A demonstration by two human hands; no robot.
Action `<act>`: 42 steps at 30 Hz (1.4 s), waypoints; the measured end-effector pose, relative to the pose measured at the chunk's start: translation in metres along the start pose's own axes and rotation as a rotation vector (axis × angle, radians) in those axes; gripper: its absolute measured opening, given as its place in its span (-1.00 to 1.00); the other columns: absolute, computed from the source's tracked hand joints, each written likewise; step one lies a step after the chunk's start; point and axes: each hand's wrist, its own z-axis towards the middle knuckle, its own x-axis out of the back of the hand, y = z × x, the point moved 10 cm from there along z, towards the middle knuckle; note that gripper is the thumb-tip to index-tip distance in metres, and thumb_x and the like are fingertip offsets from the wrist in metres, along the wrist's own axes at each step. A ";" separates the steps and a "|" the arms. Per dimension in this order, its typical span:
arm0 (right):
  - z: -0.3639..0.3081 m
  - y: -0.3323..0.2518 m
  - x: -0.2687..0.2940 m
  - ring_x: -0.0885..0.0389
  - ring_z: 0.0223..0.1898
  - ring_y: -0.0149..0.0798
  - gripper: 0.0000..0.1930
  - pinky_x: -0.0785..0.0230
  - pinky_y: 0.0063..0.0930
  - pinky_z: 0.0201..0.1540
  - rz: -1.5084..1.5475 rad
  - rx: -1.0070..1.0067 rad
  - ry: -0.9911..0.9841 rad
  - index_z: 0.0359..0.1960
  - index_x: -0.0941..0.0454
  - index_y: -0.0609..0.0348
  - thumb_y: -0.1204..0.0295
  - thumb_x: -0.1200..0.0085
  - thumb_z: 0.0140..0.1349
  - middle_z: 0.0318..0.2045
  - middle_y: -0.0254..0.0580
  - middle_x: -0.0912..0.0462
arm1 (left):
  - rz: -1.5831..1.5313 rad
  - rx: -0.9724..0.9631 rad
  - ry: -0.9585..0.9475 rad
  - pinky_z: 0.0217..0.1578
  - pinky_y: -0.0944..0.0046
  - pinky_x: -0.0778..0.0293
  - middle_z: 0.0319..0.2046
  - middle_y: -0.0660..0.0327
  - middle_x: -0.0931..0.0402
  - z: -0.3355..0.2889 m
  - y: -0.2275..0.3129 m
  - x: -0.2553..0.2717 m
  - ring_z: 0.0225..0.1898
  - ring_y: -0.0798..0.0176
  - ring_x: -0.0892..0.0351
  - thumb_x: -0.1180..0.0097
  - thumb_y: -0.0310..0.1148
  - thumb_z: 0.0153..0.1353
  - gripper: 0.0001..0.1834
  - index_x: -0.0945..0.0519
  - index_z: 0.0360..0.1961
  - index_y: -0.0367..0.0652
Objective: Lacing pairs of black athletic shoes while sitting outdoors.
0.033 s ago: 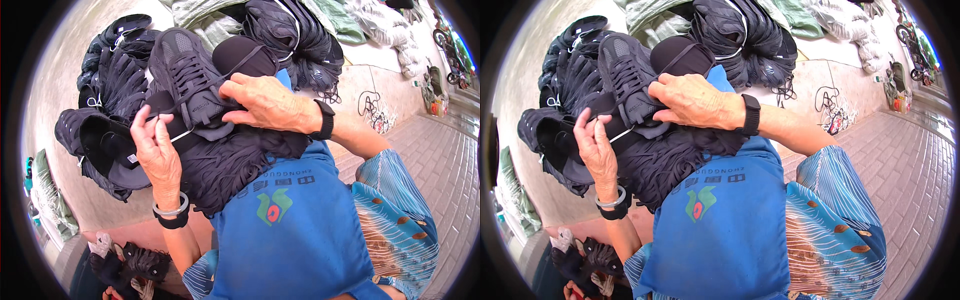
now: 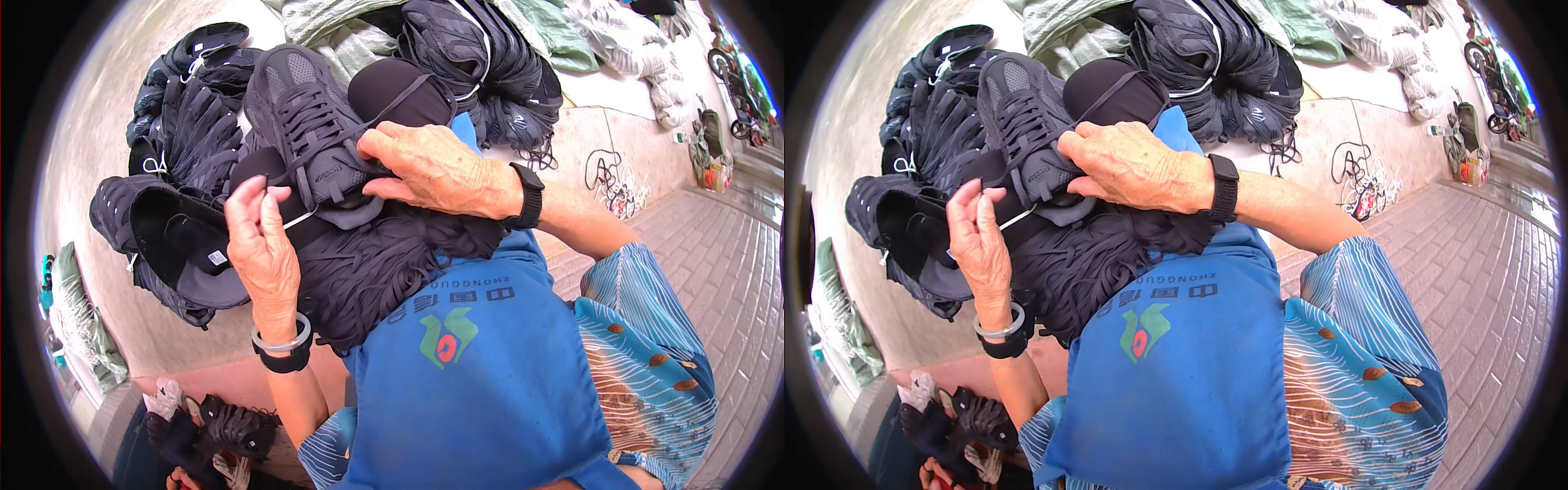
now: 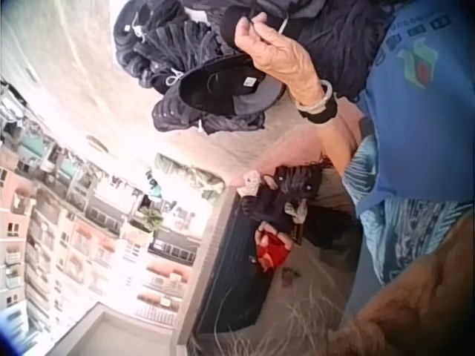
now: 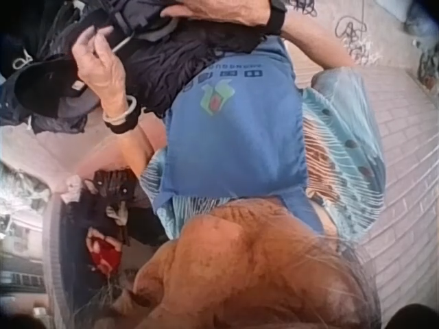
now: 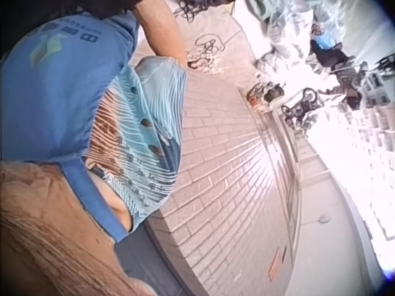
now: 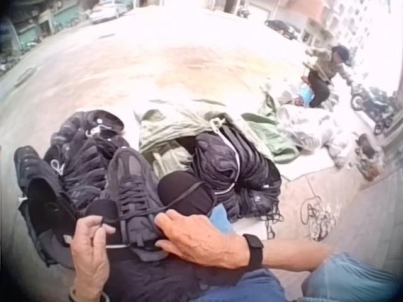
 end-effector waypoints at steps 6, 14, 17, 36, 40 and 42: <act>0.001 0.013 -0.007 -0.56 -0.36 0.04 -0.72 -0.39 -0.13 -0.34 0.066 0.023 -0.002 -0.22 -0.36 0.25 0.50 -0.14 0.05 -0.46 -0.04 -0.52 | 0.211 0.066 -0.152 -0.55 0.44 -0.37 -0.43 0.26 -0.58 -0.003 -0.021 -0.019 -0.61 0.46 -0.42 0.02 -0.40 0.33 -0.83 -0.54 -0.16 -0.24; 0.012 0.026 0.024 -0.59 -0.38 0.06 -0.85 -0.44 -0.19 -0.29 0.039 -0.051 0.030 -0.34 -0.55 0.24 0.46 0.01 0.11 -0.48 0.04 -0.58 | 0.349 -0.099 -0.193 -0.61 0.39 -0.35 -0.58 0.22 -0.44 0.022 -0.015 -0.022 -0.68 0.42 -0.39 0.05 -0.42 0.31 -0.86 -0.50 -0.24 -0.26; 0.012 0.030 0.020 -0.59 -0.44 0.06 -0.84 -0.42 -0.28 -0.35 0.125 -0.157 -0.056 -0.27 -0.52 0.29 0.45 -0.02 0.19 -0.53 0.02 -0.57 | 0.343 -0.034 -0.273 -0.58 0.39 -0.39 -0.57 0.23 -0.46 0.031 -0.017 -0.024 -0.66 0.44 -0.44 0.06 -0.39 0.31 -0.84 -0.52 -0.24 -0.25; 0.021 0.039 0.017 -0.54 -0.35 -0.01 -0.83 -0.40 -0.23 -0.25 -0.005 -0.019 0.108 -0.36 -0.56 0.18 0.34 -0.09 0.16 -0.46 -0.09 -0.51 | -0.246 0.459 -0.223 -0.39 0.47 -0.52 -0.31 0.25 -0.58 0.024 -0.069 -0.031 -0.31 0.42 -0.56 -0.11 -0.21 0.27 -0.66 -0.59 -0.14 -0.30; 0.022 0.040 0.020 -0.53 -0.32 0.00 -0.84 -0.39 -0.23 -0.23 0.045 -0.045 0.138 -0.35 -0.54 0.19 0.36 -0.12 0.13 -0.45 -0.07 -0.50 | -0.333 0.487 -0.202 -0.39 0.47 -0.51 -0.28 0.24 -0.59 0.024 -0.069 -0.029 -0.30 0.42 -0.56 -0.13 -0.20 0.26 -0.64 -0.58 -0.11 -0.32; 0.023 0.043 0.019 -0.53 -0.32 0.00 -0.84 -0.38 -0.22 -0.24 0.099 -0.057 0.123 -0.35 -0.54 0.19 0.36 -0.12 0.12 -0.44 -0.07 -0.49 | -0.324 0.530 -0.178 -0.39 0.47 -0.51 -0.27 0.23 -0.59 0.022 -0.069 -0.028 -0.30 0.42 -0.56 -0.12 -0.21 0.26 -0.64 -0.58 -0.10 -0.32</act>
